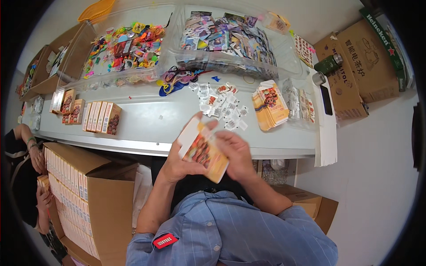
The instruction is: Packing small toy cards and stickers into individual paper retail boxes.
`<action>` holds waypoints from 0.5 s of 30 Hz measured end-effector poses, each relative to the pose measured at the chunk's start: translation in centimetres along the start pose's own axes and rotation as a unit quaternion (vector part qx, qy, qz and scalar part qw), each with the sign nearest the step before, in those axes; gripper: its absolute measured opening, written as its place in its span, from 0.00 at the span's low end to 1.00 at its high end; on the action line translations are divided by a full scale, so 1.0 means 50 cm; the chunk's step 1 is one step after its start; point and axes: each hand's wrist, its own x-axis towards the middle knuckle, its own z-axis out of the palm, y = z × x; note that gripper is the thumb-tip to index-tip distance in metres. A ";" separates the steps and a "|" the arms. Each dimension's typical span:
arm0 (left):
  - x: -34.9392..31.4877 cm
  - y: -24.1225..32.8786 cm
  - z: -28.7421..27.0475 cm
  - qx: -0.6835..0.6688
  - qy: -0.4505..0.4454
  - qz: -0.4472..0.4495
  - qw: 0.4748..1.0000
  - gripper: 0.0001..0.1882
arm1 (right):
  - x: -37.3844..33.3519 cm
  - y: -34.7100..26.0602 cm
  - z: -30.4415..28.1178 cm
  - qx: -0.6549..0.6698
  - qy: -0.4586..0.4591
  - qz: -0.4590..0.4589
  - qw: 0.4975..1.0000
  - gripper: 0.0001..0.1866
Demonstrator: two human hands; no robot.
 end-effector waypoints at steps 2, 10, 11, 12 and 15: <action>-0.013 0.011 -0.009 0.000 0.001 -0.041 0.999 0.71 | -0.032 0.012 0.040 -0.045 -0.022 0.008 0.999 0.12; -0.047 -0.011 -0.048 0.179 0.155 0.009 0.971 0.33 | -0.058 0.030 0.055 -0.207 -0.131 -0.024 0.969 0.14; -0.044 -0.015 -0.039 0.282 0.229 0.048 0.930 0.33 | -0.056 0.029 0.054 -0.207 -0.132 -0.023 0.969 0.14; -0.045 -0.030 -0.032 0.307 0.280 0.070 0.907 0.35 | -0.053 0.028 0.051 -0.189 -0.101 -0.023 0.977 0.13; -0.078 -0.053 -0.025 0.235 0.262 0.124 0.928 0.39 | -0.046 0.041 0.046 -0.187 -0.046 -0.053 0.980 0.11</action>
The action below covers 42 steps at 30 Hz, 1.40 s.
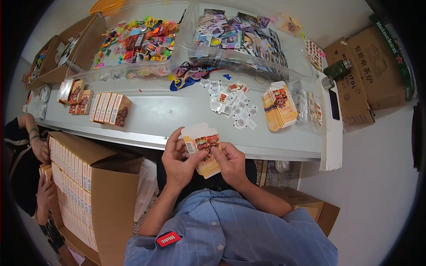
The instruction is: Packing small toy cards and stickers into individual paper retail boxes.
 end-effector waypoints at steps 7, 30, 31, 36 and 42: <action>-0.055 -0.036 -0.041 -0.024 0.021 -0.008 0.999 0.35 | -0.017 0.017 0.010 -0.006 -0.024 -0.024 0.999 0.16; -0.141 -0.119 -0.178 0.073 -0.178 -0.104 0.976 0.15 | -0.040 0.130 -0.042 -0.132 -0.138 -0.126 0.973 0.05; -0.137 -0.118 -0.175 0.136 -0.169 -0.053 0.975 0.15 | -0.043 0.131 -0.041 -0.131 -0.139 -0.124 0.974 0.05; -0.149 -0.089 -0.118 -0.027 -0.042 -0.121 0.991 0.11 | -0.061 0.106 -0.023 0.147 -0.082 0.078 0.983 0.05; -0.126 -0.051 -0.131 0.131 -0.139 -0.050 0.980 0.08 | -0.048 0.118 -0.073 0.048 -0.170 0.006 0.984 0.09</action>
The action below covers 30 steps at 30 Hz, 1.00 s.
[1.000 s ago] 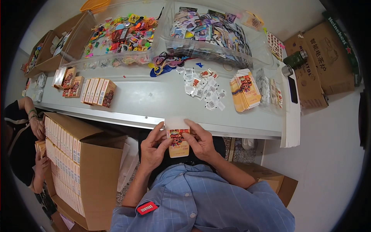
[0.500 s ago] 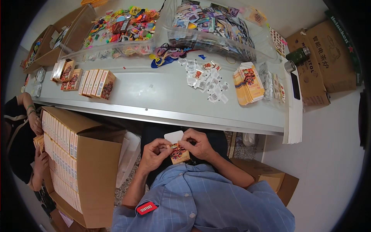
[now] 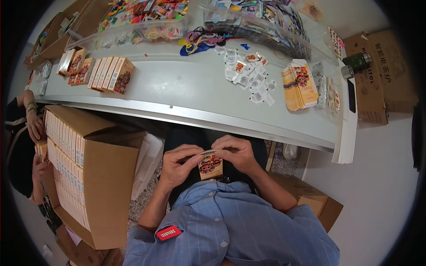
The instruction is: Packing small toy cards and stickers into individual paper retail boxes.
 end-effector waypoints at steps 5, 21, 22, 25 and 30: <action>0.006 0.022 0.007 0.015 0.004 -0.011 1.000 0.06 | 0.010 -0.046 0.012 -0.052 -0.007 0.051 0.997 0.07; -0.002 0.017 -0.004 -0.112 -0.014 -0.159 0.981 0.09 | 0.018 -0.062 0.012 -0.119 -0.044 0.091 0.988 0.06; -0.004 0.020 -0.004 -0.112 -0.014 -0.159 0.981 0.09 | 0.016 -0.055 0.006 -0.119 -0.043 0.091 0.988 0.06; -0.011 0.021 -0.005 -0.090 -0.035 -0.167 0.981 0.10 | 0.013 -0.042 -0.003 -0.123 -0.061 0.015 0.990 0.07; -0.016 0.009 -0.005 0.033 -0.053 -0.063 0.996 0.13 | 0.012 -0.052 0.003 -0.180 -0.088 -0.047 0.979 0.09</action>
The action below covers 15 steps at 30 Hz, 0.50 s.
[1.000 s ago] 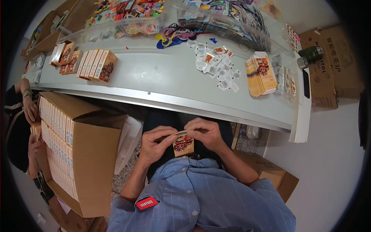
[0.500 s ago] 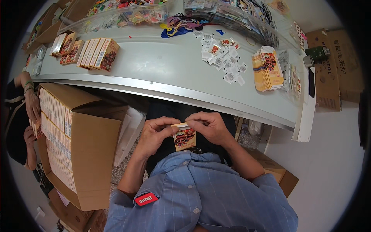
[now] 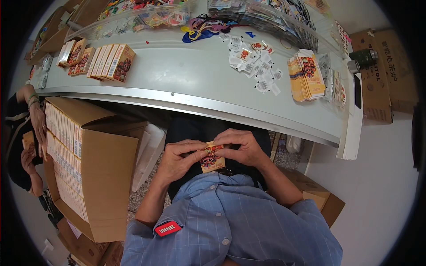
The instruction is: Packing small toy cards and stickers into individual paper retail boxes.
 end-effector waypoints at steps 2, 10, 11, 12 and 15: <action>-0.001 -0.005 0.002 0.021 0.004 0.038 0.999 0.12 | -0.001 0.002 -0.002 -0.002 -0.001 -0.004 1.000 0.10; 0.001 0.075 0.003 0.152 0.095 0.209 0.961 0.17 | 0.016 -0.091 -0.022 -0.050 -0.017 0.030 0.998 0.17; -0.010 0.064 -0.008 0.141 0.155 0.175 0.962 0.18 | 0.025 -0.097 -0.022 -0.104 0.020 -0.050 0.993 0.18; -0.017 0.058 -0.016 0.130 0.214 0.140 0.958 0.19 | 0.032 -0.104 -0.024 -0.157 0.057 -0.130 0.977 0.18; -0.010 0.083 -0.025 -0.119 0.136 0.039 0.983 0.29 | 0.039 -0.113 -0.015 -0.214 0.035 -0.160 0.963 0.20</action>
